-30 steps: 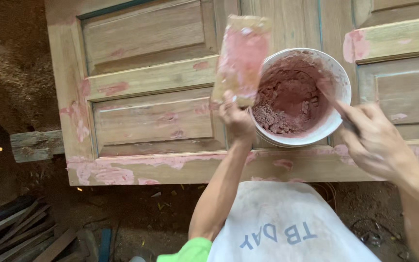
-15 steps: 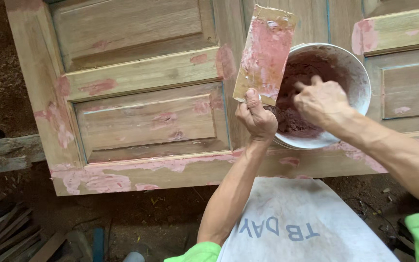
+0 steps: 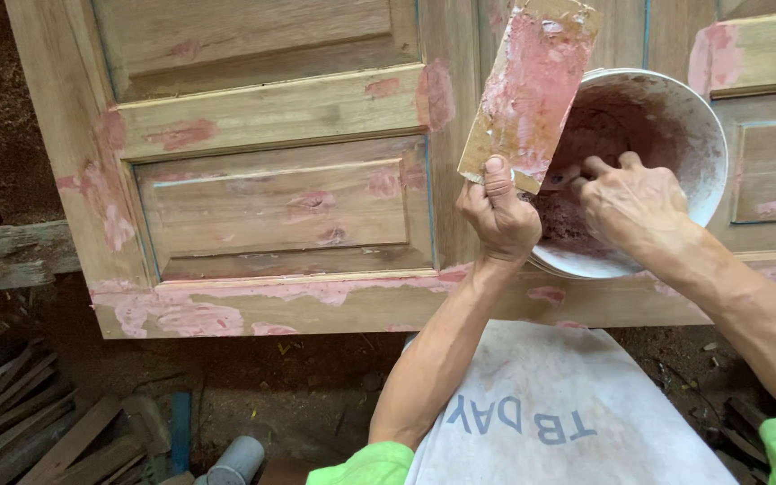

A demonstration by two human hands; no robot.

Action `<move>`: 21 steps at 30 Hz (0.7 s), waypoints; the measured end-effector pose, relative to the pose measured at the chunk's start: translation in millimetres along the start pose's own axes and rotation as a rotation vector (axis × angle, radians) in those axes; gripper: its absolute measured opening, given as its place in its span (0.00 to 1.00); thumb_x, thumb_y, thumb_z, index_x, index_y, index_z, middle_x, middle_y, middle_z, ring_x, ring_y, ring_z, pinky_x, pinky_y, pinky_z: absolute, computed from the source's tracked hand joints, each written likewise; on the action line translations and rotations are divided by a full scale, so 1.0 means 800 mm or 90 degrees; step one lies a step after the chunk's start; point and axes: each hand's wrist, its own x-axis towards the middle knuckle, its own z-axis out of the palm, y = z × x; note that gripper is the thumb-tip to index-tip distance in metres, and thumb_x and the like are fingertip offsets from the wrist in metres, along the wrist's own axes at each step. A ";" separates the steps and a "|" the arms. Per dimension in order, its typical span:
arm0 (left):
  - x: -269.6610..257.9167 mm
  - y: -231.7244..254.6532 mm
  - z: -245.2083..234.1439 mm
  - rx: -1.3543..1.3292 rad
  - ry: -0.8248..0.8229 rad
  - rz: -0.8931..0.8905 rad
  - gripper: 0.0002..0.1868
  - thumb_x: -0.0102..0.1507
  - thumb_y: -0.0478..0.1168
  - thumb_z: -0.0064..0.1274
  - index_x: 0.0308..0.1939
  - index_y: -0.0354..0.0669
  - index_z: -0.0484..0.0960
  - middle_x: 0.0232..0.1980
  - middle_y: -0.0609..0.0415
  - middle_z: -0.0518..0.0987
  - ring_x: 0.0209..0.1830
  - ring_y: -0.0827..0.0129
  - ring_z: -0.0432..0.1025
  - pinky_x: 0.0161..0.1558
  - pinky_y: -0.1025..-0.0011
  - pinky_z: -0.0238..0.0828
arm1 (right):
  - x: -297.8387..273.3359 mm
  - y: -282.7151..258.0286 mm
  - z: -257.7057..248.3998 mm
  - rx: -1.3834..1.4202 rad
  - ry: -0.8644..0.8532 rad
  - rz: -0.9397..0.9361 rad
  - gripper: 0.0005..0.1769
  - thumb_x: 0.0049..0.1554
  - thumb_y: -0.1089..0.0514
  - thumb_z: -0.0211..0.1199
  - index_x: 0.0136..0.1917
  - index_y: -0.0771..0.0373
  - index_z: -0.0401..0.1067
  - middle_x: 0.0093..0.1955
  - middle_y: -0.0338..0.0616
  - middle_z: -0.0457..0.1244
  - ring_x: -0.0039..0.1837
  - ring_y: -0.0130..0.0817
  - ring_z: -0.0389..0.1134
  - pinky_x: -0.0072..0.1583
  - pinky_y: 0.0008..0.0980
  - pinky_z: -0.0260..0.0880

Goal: The person applies pink wood filler to the grooves and joints of a wooden door using a putty knife and a smaller scraper. They repeatedly scoop filler from a bucket and spread it into the recessed areas, smoothing the surface as they work.

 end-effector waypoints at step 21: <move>-0.007 -0.024 0.007 -0.075 0.031 -0.063 0.25 0.74 0.46 0.43 0.29 0.30 0.74 0.22 0.48 0.70 0.22 0.64 0.61 0.27 0.60 0.58 | 0.003 0.031 0.037 0.464 -0.032 0.012 0.32 0.46 0.62 0.53 0.64 0.61 0.76 0.40 0.71 0.68 0.43 0.58 0.74 0.51 0.46 0.76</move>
